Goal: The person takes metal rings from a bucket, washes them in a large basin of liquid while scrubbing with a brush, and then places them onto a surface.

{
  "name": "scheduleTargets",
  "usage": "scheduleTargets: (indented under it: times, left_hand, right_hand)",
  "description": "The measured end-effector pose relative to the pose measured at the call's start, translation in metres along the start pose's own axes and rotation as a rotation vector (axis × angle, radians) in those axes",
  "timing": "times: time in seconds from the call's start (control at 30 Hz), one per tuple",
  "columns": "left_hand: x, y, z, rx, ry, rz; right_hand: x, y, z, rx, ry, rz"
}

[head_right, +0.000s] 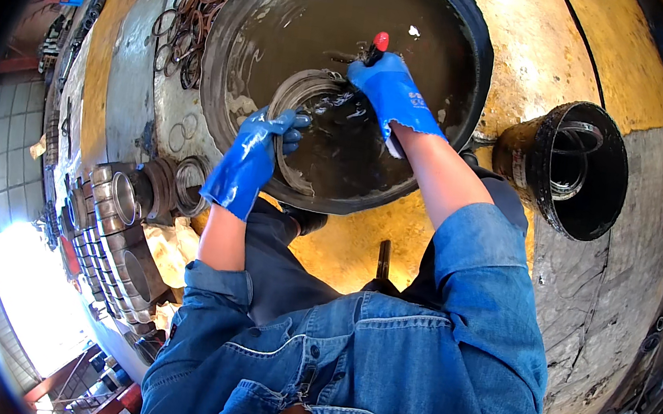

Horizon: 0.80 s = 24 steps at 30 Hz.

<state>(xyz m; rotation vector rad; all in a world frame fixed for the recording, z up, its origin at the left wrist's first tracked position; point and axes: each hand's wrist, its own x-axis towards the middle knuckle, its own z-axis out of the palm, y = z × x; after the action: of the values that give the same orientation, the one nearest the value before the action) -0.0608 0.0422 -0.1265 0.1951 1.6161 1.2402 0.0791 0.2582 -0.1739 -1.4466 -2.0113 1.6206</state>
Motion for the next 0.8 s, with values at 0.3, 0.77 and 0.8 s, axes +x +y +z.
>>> scheduleTargets:
  times: [0.3, 0.77, 0.8]
  left_hand:
    - [0.001, -0.008, 0.039, -0.068, -0.228, 0.185]
    - [0.0, -0.019, -0.021, 0.085, 0.051, 0.147]
    - [0.009, -0.027, -0.029, 0.063, 0.05, 0.182]
  right_hand:
    - [-0.02, -0.009, -0.064, 0.296, 0.129, -0.047]
    - [-0.036, -0.053, 0.002, 0.286, -0.435, -0.135]
    - [-0.052, -0.064, 0.007, 0.315, -0.535, -0.309]
